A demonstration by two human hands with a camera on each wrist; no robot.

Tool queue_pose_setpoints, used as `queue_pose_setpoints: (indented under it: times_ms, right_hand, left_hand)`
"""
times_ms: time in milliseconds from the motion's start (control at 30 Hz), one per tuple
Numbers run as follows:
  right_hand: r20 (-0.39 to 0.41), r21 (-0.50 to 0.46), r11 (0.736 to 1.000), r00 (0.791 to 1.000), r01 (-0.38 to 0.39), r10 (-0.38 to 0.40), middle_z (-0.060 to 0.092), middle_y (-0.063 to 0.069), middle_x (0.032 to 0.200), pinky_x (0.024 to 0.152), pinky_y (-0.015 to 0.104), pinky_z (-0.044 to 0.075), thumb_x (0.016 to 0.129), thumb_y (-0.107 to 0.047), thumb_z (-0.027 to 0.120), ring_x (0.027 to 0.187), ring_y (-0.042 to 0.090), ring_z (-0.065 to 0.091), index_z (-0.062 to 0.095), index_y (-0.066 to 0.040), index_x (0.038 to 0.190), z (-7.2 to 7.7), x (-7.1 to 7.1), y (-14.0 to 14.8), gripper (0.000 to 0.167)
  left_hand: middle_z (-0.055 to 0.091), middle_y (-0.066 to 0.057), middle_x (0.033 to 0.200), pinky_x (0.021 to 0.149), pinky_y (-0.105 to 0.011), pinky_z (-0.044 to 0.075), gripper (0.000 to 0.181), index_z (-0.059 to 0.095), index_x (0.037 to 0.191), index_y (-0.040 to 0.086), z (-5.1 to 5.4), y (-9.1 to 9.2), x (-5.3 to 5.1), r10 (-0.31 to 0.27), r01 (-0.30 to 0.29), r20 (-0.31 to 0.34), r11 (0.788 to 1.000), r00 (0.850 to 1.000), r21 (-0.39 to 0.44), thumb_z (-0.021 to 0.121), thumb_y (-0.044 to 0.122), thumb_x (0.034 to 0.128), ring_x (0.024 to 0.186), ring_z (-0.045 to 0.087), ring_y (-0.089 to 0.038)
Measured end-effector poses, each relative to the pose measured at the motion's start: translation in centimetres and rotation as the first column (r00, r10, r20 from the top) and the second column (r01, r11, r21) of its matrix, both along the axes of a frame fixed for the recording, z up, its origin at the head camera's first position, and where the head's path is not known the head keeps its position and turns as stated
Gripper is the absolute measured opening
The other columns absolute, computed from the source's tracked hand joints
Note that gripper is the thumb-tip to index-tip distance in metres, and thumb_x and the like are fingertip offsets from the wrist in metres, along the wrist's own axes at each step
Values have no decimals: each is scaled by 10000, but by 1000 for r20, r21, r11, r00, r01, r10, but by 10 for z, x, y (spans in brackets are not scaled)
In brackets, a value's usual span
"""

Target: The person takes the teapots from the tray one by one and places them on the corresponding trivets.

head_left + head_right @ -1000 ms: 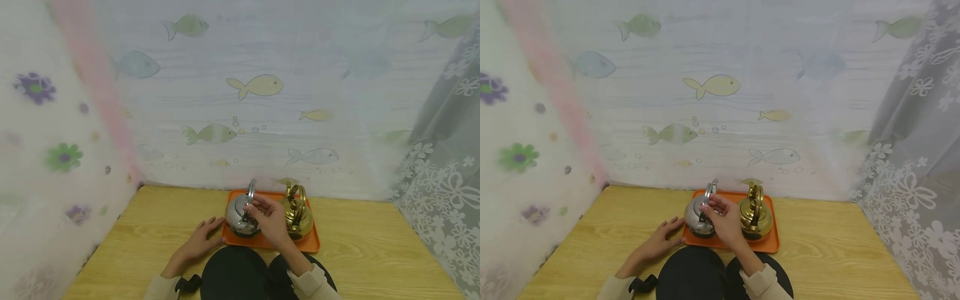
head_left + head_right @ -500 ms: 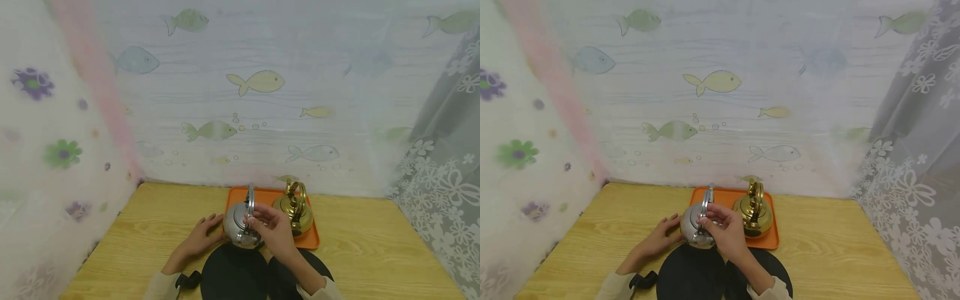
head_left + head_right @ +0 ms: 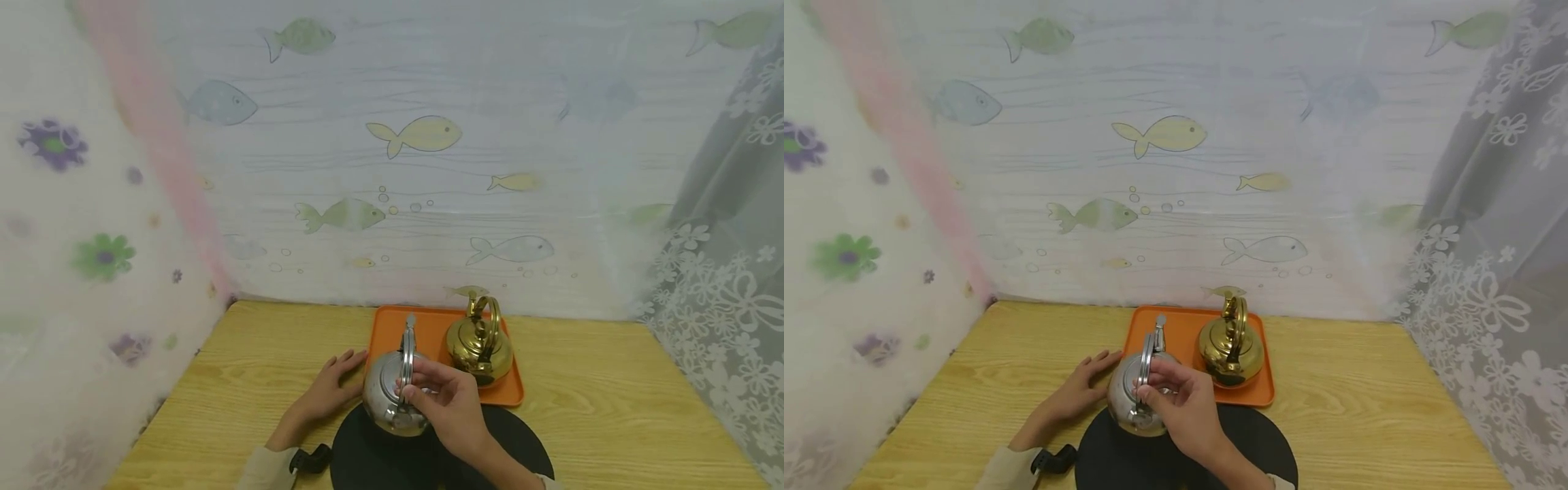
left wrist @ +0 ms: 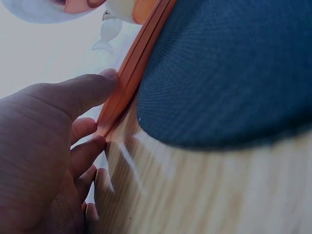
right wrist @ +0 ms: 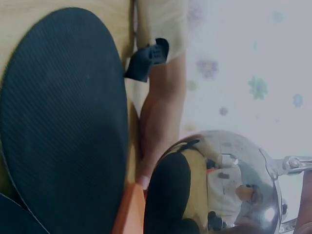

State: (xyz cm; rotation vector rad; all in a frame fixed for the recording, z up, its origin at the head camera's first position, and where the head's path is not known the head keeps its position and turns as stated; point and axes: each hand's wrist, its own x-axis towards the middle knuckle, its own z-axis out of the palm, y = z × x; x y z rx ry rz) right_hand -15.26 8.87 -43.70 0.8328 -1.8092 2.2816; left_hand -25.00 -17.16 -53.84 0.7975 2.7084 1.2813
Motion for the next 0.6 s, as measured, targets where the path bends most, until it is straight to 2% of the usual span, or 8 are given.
queue_pose_setpoints:
  times_ms: [200, 400, 600]
  right_hand:
    - [5, 4, 1000, 1000, -5, 5, 754, -90, 995, 764, 249, 616, 918, 101, 666, 943, 68, 734, 564, 274, 1172, -4, 8, -2, 323]
    - [-14, -24, 999, 999, -44, 44, 760, -68, 1015, 770, 280, 621, 936, 91, 655, 950, 81, 738, 571, 258, 1180, -7, 15, -3, 307]
    - [-2, -33, 997, 997, -76, 76, 759, -59, 1020, 767, 285, 623, 935, 97, 651, 946, 78, 734, 577, 242, 1192, -11, 20, -4, 303]
  left_hand:
    - [485, -222, 1526, 1195, -704, 122, 590, 467, 1511, -4, 1, 1, 0, -18, 18, -22, 1000, 1000, -1, 659, 222, 1001, 1475, 301, -499]
    - [487, -227, 1523, 1192, -708, 124, 592, 468, 1510, -5, 2, 1, 1, -17, 17, -29, 1000, 999, -1, 659, 229, 1001, 1470, 307, -504]
    - [469, -225, 1537, 1204, -693, 111, 608, 462, 1516, 1, 2, 0, 1, -4, 4, -13, 1000, 1000, -4, 666, 237, 994, 1484, 290, -489]
